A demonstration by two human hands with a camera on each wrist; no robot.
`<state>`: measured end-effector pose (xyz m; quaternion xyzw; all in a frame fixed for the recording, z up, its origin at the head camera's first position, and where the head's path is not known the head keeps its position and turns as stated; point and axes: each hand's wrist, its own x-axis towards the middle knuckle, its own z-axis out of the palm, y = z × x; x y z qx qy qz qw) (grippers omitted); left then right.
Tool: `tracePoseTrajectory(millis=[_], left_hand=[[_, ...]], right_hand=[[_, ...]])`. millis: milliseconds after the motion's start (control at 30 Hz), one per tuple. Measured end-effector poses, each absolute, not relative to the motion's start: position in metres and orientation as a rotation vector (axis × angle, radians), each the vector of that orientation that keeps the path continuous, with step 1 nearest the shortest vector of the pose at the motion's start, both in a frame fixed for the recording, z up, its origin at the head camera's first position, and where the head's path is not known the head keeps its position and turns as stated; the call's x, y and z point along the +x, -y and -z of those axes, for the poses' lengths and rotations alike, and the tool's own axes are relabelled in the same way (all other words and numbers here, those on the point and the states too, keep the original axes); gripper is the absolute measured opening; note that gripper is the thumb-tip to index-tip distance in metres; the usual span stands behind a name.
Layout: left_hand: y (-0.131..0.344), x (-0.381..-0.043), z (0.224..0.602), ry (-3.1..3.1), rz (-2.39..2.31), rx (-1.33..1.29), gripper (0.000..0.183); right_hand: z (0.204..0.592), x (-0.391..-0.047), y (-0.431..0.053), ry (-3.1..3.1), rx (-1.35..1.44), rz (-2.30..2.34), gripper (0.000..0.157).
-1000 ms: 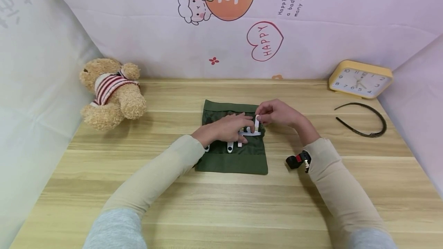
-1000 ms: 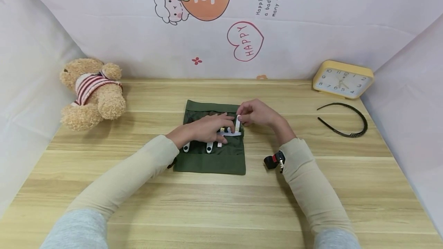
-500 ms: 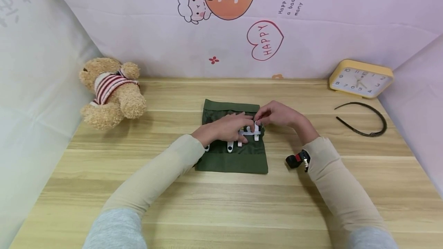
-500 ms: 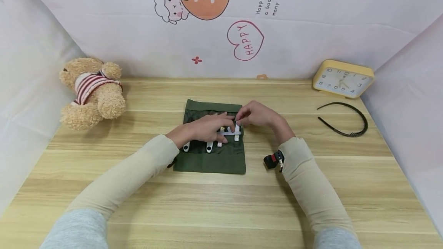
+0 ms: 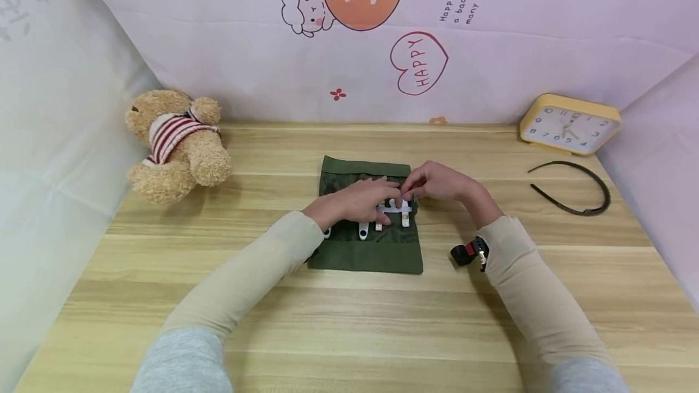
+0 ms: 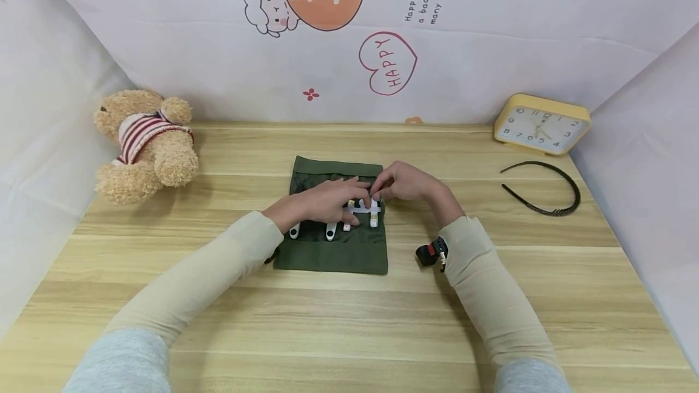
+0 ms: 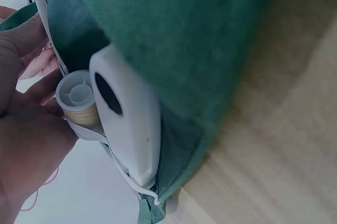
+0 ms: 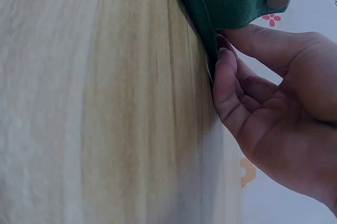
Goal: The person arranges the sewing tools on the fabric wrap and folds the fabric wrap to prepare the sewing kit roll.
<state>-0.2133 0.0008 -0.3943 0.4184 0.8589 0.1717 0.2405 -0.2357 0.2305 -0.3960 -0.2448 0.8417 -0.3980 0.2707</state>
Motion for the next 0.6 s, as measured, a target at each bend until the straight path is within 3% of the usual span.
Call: tracePoseTrajectory(millis=[600], left_hand=[[0.011,-0.222,0.391,-2.368,-0.569,1.180,0.040]], right_hand=[[0.392,-0.226,-0.236,-2.324,-0.728,1.043,0.025]])
